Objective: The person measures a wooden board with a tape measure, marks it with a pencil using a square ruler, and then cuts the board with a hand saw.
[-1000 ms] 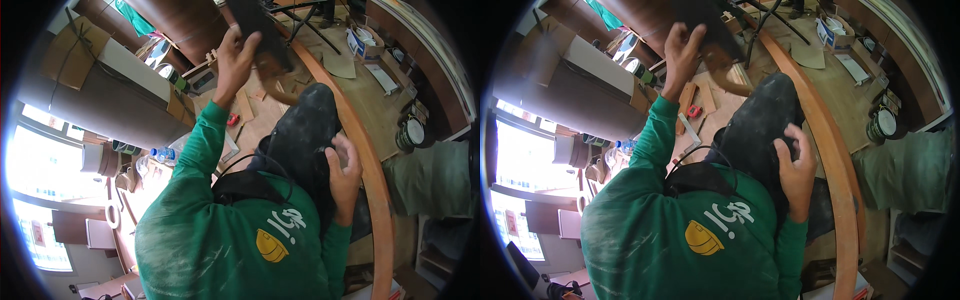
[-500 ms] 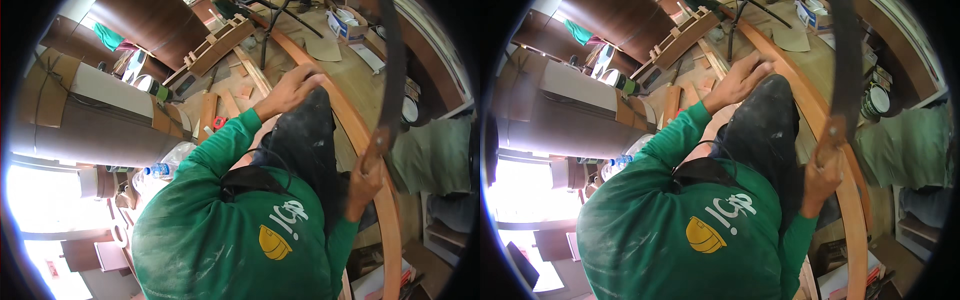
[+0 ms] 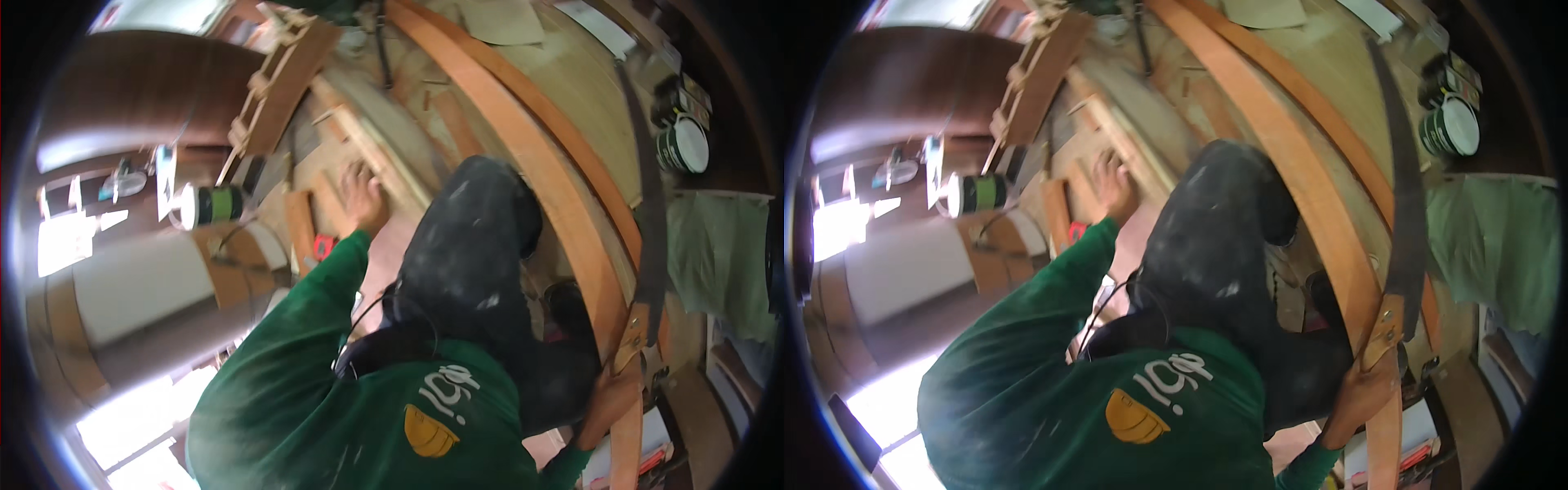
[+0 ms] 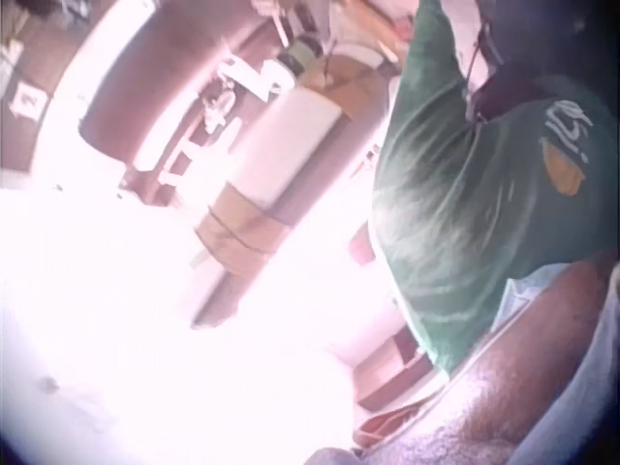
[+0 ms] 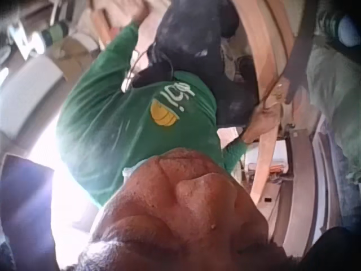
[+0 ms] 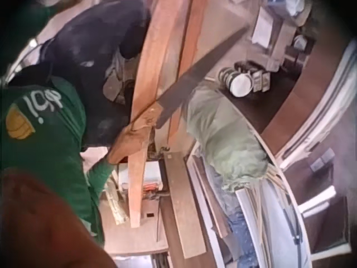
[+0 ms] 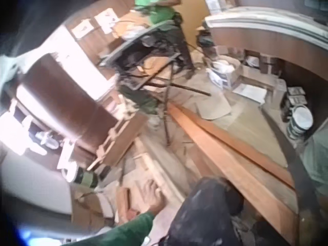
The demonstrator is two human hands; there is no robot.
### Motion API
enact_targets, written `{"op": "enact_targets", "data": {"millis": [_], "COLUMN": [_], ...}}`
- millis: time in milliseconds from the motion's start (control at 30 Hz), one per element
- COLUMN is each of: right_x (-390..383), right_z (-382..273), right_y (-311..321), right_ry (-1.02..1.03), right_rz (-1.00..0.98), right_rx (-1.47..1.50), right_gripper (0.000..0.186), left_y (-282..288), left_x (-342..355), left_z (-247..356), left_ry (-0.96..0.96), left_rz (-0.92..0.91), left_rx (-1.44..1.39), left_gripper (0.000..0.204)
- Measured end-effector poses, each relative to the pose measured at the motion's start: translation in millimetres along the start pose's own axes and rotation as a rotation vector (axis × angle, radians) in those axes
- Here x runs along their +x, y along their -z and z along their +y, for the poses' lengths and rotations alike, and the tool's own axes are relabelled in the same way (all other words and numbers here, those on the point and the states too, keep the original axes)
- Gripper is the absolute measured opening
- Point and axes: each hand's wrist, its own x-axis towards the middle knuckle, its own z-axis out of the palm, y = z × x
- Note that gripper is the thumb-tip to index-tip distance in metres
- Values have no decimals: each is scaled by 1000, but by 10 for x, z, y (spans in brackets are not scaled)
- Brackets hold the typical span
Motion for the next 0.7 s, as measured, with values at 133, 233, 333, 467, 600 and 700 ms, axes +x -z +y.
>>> {"op": "enact_targets", "data": {"millis": [133, 233, 333, 467, 600, 700], "right_x": [-73, -135, -114, -247, -385, -432], "right_z": [71, 90, -60, -339, -661, -770], "right_y": [101, -1, 31, -58, -262, -427], "right_ry": [51, -79, -73, -61, -34, -104], "right_rz": [42, 23, 39, 102, 241, 273], "right_rx": [-43, 96, 96, 31, 76, 75], "right_gripper": [47, 54, 54, 47, 48, 52], "left_y": [54, 53, 164, 357, 424, 464], "left_x": [72, -9, 35, 103, 295, 491], "left_z": [182, 116, 71, -136, -387, -631], "left_ry": [54, 81, 41, -15, -117, -210], "left_rz": [-86, -124, -88, -120, -123, -132], "left_rx": [72, 97, 208, 186, 167, 149], "left_gripper": [44, 45, 46, 45, 45, 45]}}
